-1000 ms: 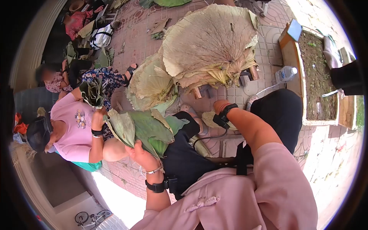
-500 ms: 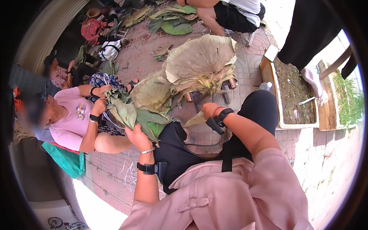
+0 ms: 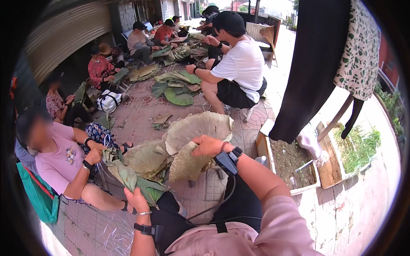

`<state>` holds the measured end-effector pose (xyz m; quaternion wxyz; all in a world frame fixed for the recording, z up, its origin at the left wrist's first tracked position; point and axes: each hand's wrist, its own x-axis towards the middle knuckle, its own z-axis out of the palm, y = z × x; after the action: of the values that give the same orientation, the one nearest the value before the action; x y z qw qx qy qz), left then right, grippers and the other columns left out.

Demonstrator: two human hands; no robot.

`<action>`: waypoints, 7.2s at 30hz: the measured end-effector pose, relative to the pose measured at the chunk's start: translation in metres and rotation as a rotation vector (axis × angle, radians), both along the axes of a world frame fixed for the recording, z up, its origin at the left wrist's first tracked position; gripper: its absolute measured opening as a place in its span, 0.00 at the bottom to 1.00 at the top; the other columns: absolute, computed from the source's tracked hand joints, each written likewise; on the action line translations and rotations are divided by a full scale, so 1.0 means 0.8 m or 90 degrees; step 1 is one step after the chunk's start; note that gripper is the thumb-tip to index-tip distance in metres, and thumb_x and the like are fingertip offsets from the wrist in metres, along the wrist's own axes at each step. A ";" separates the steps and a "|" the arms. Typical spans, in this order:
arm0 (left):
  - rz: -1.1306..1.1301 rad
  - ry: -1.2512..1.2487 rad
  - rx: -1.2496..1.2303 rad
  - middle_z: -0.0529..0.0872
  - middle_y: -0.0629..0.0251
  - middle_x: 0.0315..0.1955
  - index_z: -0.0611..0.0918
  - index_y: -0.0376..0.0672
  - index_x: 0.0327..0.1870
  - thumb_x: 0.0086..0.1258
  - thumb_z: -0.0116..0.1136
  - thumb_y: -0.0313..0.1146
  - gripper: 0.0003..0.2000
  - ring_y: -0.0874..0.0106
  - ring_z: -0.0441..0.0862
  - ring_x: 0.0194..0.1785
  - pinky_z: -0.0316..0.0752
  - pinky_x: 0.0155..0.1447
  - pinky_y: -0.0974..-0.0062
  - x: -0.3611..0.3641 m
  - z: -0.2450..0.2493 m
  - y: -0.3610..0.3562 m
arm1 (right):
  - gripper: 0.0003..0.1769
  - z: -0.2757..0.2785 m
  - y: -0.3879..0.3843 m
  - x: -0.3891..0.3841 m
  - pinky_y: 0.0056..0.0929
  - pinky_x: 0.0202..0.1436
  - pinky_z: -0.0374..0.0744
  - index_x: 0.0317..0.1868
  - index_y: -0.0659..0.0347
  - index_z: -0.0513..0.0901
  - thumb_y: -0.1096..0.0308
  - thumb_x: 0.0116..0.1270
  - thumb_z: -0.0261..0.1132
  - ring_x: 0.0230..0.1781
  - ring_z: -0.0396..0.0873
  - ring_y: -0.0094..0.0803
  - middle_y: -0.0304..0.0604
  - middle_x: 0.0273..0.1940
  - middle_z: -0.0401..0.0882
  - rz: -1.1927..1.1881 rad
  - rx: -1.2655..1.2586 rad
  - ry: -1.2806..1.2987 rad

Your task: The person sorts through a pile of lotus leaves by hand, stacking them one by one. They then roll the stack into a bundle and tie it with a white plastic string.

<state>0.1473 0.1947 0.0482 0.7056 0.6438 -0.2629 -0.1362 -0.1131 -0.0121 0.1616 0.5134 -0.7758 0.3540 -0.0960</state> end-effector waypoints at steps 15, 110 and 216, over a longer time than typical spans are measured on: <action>0.031 -0.054 0.032 0.78 0.57 0.39 0.71 0.32 0.47 0.56 0.46 0.22 0.15 0.67 0.74 0.42 0.67 0.51 0.73 0.008 -0.012 -0.009 | 0.17 0.070 -0.069 0.001 0.24 0.45 0.74 0.49 0.63 0.80 0.72 0.57 0.65 0.37 0.75 0.21 0.34 0.37 0.82 -0.043 -0.002 -0.110; -0.036 -0.079 0.116 0.75 0.60 0.44 0.69 0.32 0.47 0.59 0.44 0.21 0.13 0.71 0.71 0.46 0.66 0.54 0.74 -0.018 0.014 -0.024 | 0.17 -0.242 -0.092 -0.005 0.47 0.63 0.58 0.53 0.53 0.74 0.62 0.66 0.49 0.63 0.61 0.39 0.42 0.56 0.69 -0.200 -0.491 0.212; -0.362 0.604 0.325 0.73 0.52 0.57 0.68 0.33 0.59 0.70 0.41 0.34 0.19 0.53 0.69 0.61 0.59 0.66 0.52 -0.110 -0.089 -0.304 | 0.08 -0.249 -0.215 -0.136 0.25 0.21 0.72 0.34 0.57 0.72 0.67 0.59 0.64 0.17 0.69 0.20 0.33 0.22 0.73 -0.920 0.381 -0.534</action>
<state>0.0594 -0.0484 -0.0230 0.5055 0.5661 -0.0402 -0.6499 -0.2216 -0.1845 -0.0376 0.5963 -0.0970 0.5503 -0.5764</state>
